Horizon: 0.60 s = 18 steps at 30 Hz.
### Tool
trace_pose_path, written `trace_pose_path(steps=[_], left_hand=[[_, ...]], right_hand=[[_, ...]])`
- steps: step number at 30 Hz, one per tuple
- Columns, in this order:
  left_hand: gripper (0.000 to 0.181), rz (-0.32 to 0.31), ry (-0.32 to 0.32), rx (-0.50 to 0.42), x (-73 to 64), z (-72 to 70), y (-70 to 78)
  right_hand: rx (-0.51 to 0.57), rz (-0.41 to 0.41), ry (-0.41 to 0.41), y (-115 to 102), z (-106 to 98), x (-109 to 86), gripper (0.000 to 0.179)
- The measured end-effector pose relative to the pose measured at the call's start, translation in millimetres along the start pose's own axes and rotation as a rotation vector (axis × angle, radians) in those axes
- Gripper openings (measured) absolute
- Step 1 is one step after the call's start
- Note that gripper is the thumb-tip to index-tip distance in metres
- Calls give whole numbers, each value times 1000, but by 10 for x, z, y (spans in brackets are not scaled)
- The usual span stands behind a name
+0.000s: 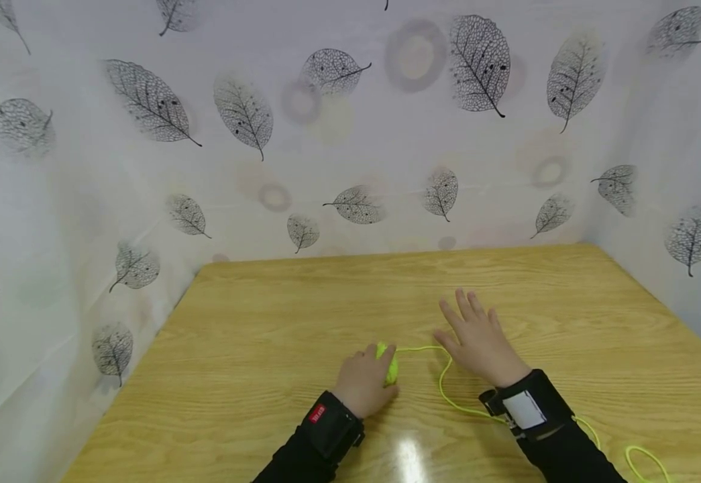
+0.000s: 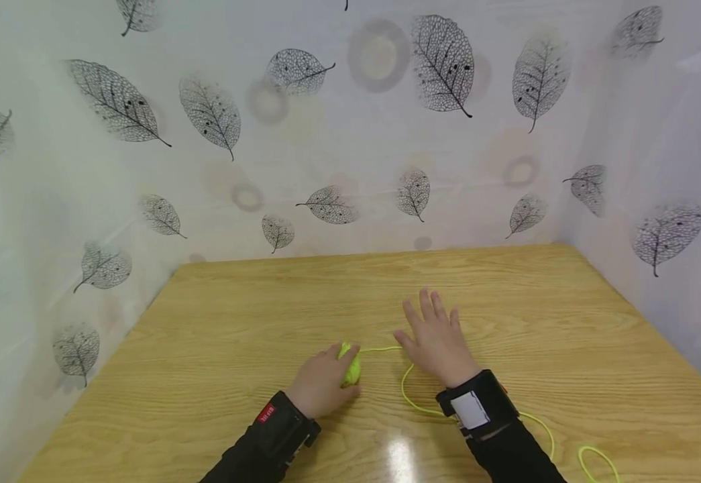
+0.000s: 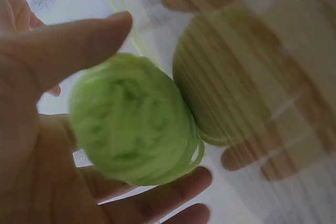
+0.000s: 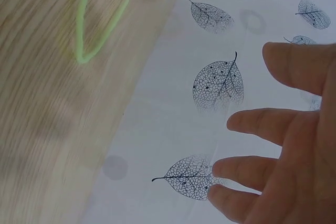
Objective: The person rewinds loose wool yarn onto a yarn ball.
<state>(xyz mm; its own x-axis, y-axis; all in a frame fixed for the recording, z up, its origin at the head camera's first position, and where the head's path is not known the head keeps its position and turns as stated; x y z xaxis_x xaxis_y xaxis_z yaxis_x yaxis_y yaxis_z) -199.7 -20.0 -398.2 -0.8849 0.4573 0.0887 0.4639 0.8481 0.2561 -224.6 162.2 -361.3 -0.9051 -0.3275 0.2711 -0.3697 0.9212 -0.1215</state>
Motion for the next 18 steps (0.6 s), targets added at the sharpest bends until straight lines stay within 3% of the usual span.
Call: trace_pose_path(steps=[6, 9, 13, 18], left_hand=[[52, 23, 18, -63, -10, -44, -4], [53, 45, 17, -156, -2, -111, -8], [58, 77, 22, -392, -6, -312, 18], [57, 121, 13, -690, -60, -561, 69]], right_hand=[[17, -9, 1, -50, 35, -8, 55], [76, -36, 10, -78, 49, -7, 54], [305, -73, -3, -140, 48, -3, 51], [753, -99, -90, -266, 33, 5, 47]])
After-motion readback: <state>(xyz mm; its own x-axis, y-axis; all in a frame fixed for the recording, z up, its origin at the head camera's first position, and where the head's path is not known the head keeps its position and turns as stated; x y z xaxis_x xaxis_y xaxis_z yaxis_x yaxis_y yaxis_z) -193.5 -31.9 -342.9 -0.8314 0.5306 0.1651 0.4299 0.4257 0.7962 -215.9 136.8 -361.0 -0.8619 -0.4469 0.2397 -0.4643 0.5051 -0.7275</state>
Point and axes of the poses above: each hand's wrist, its own x-axis towards the middle knuckle, its own z-axis out of the palm, y = z × x, the point moved 4 cm from there along x, towards the middle knuckle, and after that the axes turned 7 degrees about -x, right-handed, at the moved point
